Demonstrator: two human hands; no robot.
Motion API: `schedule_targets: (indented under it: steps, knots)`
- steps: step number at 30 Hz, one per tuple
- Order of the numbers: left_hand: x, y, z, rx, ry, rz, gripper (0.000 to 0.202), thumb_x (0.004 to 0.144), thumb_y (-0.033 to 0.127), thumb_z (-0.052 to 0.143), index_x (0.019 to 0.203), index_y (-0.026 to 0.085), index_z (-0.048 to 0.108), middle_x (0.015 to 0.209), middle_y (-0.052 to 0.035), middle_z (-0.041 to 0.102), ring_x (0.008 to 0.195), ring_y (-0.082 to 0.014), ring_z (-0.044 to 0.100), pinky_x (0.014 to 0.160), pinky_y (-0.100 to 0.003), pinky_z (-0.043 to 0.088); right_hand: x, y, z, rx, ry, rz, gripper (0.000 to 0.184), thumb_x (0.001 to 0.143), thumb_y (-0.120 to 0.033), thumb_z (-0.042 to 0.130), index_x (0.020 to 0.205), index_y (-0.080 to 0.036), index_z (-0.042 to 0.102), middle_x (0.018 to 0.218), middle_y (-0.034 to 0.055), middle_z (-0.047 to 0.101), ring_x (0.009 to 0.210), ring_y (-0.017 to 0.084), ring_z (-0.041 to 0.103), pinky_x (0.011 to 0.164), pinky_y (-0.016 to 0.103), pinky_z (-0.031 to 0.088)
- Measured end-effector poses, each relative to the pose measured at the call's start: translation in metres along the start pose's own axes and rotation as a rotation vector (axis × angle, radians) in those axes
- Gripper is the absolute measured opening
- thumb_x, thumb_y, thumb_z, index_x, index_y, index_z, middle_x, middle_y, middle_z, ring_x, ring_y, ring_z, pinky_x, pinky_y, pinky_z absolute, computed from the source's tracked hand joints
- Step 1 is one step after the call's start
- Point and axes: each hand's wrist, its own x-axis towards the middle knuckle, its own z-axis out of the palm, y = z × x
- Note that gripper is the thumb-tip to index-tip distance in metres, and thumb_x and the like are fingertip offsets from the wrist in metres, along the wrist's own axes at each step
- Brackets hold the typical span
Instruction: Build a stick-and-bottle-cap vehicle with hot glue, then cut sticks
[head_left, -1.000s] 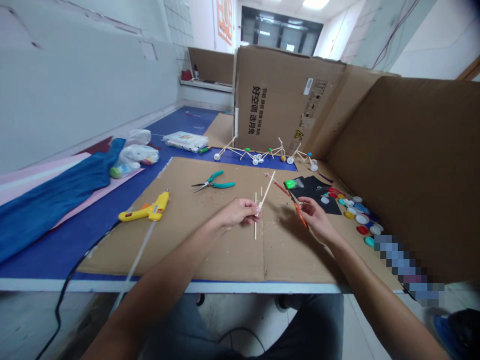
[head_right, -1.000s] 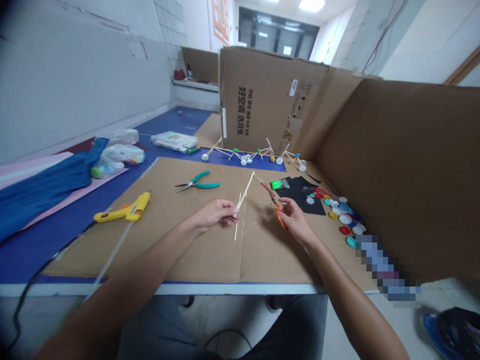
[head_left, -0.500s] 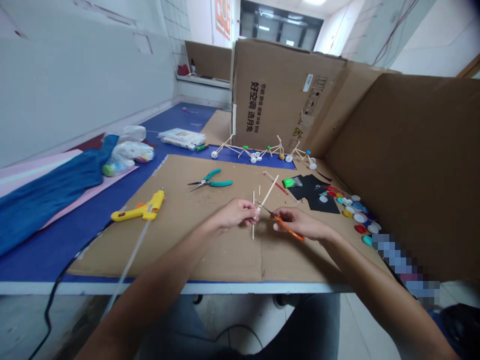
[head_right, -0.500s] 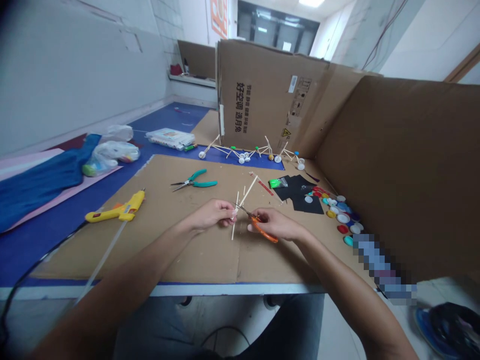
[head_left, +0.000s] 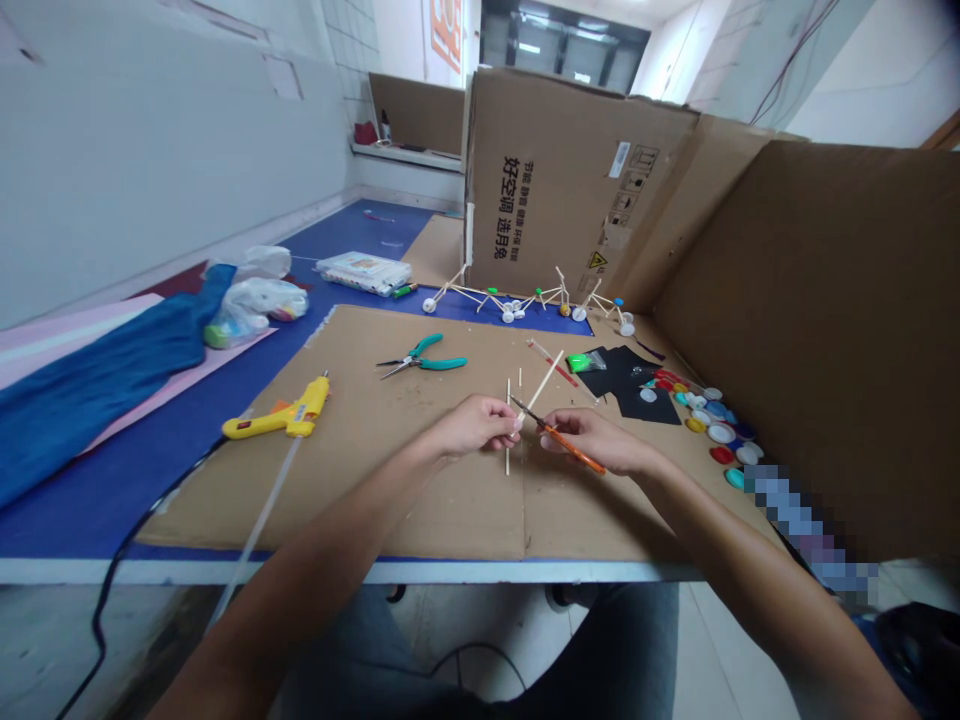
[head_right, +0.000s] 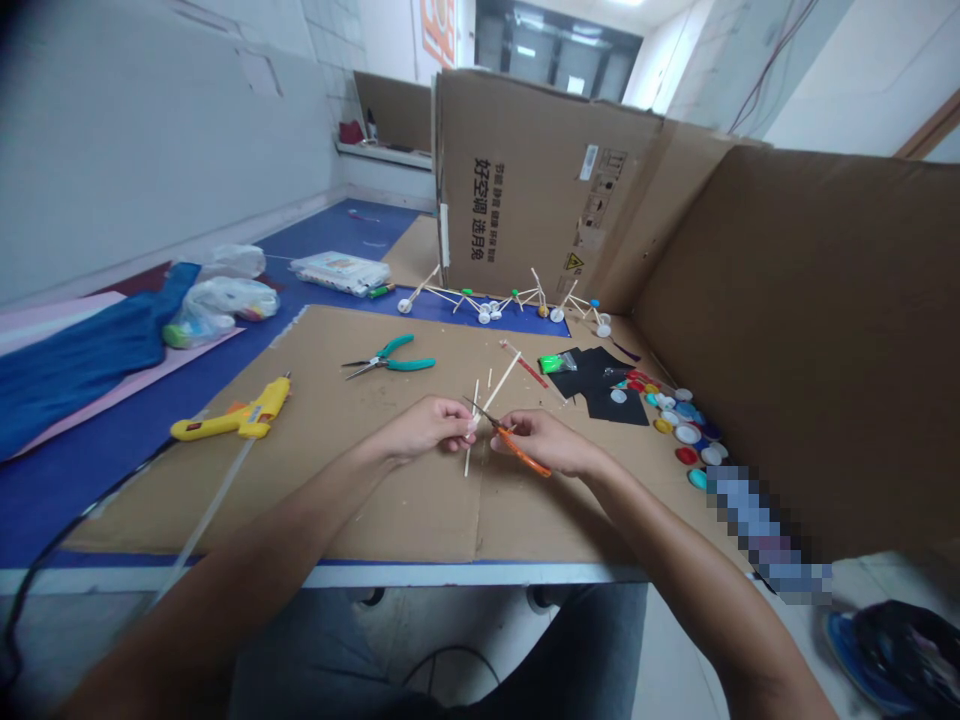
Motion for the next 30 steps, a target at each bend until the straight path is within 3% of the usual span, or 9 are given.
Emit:
schedule_targets:
  steps: [30]
  knots:
    - [0.0020, -0.0060, -0.0009, 0.010, 0.012, -0.002, 0.025, 0.077, 0.035, 0.076, 0.071, 0.015, 0.062, 0.070, -0.0029, 0.070, 0.057, -0.0071, 0.057, 0.056, -0.020, 0.043, 0.0042, 0.0080, -0.0008, -0.056, -0.010, -0.047, 0.042, 0.075, -0.056, 0.072, 0.086, -0.017, 0.060, 0.072, -0.0024, 0.055, 0.062, 0.011, 0.045, 0.058, 0.026, 0.035]
